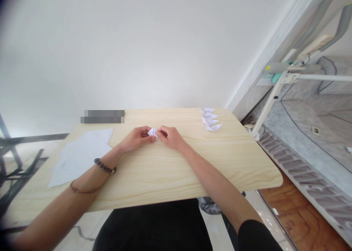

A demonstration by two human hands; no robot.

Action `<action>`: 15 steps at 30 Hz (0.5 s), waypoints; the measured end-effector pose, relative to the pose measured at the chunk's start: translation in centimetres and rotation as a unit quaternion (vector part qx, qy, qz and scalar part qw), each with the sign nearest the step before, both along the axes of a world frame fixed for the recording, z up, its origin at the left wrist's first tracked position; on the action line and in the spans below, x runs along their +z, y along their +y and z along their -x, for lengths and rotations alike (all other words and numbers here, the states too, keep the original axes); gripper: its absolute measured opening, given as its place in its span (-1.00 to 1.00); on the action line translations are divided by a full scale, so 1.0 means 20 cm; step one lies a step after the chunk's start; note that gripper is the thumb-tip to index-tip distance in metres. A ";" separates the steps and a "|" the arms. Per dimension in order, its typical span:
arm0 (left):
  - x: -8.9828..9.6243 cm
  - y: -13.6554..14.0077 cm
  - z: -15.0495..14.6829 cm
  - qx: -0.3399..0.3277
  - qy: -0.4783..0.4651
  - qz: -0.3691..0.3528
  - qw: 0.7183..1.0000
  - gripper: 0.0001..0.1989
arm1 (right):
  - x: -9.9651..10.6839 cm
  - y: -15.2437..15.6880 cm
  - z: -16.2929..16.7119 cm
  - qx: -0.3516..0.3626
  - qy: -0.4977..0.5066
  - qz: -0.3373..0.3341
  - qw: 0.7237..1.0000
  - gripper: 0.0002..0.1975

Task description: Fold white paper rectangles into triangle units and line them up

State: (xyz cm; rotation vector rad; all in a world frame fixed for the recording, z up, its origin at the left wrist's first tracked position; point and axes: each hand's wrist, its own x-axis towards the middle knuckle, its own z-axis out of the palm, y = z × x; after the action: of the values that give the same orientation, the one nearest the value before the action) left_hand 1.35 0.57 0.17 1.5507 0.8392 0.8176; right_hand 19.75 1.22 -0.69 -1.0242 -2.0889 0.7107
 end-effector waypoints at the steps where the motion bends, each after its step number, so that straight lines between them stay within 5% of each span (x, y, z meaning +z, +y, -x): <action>1: 0.00 0.00 0.00 -0.001 0.001 -0.003 1.000 -0.75 | 0.00 0.00 0.00 0.001 -0.005 -0.006 1.000 -0.71; 15: 0.02 0.00 0.00 0.014 0.001 0.018 1.000 -0.68 | 0.00 0.01 0.00 -0.001 0.002 -0.011 1.000 -0.71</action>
State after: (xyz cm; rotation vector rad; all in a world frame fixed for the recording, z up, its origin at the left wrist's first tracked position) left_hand 1.39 0.49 0.53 1.5112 0.8745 0.8175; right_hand 19.77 1.39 -0.74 -1.0108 -2.0875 0.6881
